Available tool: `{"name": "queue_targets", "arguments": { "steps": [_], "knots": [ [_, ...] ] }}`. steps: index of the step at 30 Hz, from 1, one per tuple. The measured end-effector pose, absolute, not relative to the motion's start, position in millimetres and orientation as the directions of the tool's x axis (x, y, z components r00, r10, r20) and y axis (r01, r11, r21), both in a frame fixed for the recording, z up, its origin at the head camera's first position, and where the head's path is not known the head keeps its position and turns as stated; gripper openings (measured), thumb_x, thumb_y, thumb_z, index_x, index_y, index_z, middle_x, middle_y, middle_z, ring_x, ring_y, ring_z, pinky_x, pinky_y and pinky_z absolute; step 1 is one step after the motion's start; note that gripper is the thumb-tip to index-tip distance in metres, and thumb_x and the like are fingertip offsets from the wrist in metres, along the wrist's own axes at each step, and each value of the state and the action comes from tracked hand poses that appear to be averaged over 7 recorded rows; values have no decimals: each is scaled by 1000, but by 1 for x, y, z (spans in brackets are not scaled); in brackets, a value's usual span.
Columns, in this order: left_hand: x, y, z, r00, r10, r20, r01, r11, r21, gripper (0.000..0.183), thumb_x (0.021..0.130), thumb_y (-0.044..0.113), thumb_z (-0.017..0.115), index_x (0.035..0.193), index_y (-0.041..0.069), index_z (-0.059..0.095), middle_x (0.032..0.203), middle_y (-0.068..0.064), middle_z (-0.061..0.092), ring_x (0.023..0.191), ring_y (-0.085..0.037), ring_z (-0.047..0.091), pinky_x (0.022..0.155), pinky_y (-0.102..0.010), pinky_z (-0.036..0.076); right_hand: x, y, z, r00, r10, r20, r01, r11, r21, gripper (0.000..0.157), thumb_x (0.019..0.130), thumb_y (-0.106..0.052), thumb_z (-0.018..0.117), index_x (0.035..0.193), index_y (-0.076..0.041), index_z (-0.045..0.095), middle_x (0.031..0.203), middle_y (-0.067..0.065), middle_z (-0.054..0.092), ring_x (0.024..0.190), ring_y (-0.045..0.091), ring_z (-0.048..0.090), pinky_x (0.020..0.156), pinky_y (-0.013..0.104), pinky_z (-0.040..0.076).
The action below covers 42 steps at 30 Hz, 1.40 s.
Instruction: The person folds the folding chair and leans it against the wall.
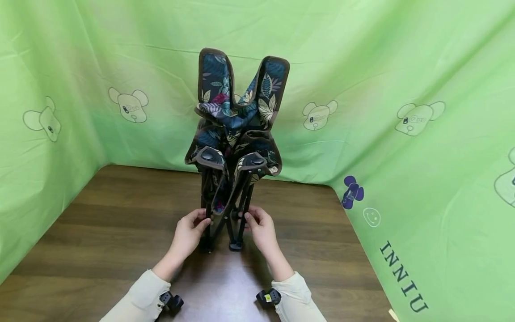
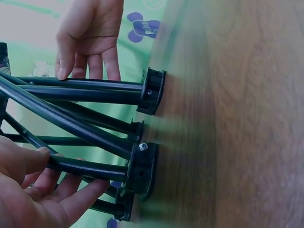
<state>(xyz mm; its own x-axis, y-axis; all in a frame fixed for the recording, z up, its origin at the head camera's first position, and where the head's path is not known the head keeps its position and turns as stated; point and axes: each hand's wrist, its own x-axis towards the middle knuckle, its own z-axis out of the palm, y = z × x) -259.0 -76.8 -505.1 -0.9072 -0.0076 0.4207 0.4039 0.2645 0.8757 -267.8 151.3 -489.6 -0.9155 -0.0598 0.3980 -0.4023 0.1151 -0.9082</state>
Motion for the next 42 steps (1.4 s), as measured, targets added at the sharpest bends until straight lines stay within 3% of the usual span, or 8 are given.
{"name": "queue_targets", "arguments": {
  "steps": [10, 20, 35, 42],
  "knots": [
    [-257, -77, -507, -911, 23, 412, 405, 238, 883, 15, 100, 5, 65, 113, 0, 69, 96, -16, 75, 81, -23, 69, 61, -23, 55, -264, 146, -490, -925, -98, 367, -375, 82, -923, 26, 108, -1, 46, 130, 10, 54, 113, 38, 67, 100, 58, 66, 81, 66, 56],
    [-257, -76, -508, -914, 38, 404, 402, 231, 886, 15, 102, 6, 63, 114, -1, 68, 98, -20, 75, 87, -34, 71, 65, -32, 60, -246, 140, -473, -925, -115, 363, -378, 159, -912, 27, 110, -2, 41, 128, 14, 52, 114, 39, 66, 102, 60, 65, 80, 70, 54],
    [-258, -74, -508, -898, 30, 438, 433, 229, 872, 16, 103, 7, 62, 114, -3, 67, 102, -25, 74, 90, -36, 71, 66, -38, 62, -268, 150, -495, -906, -143, 399, -418, 147, -896, 29, 110, -11, 46, 131, 7, 55, 112, 30, 71, 99, 52, 70, 76, 55, 62],
    [-258, -72, -508, -900, 18, 436, 426, 255, 868, 16, 102, 6, 62, 114, -3, 67, 102, -24, 74, 90, -38, 71, 64, -31, 60, -271, 152, -496, -901, -175, 398, -421, 130, -898, 28, 111, -10, 44, 131, 7, 55, 113, 33, 69, 98, 49, 72, 78, 55, 62]
  ]
}}
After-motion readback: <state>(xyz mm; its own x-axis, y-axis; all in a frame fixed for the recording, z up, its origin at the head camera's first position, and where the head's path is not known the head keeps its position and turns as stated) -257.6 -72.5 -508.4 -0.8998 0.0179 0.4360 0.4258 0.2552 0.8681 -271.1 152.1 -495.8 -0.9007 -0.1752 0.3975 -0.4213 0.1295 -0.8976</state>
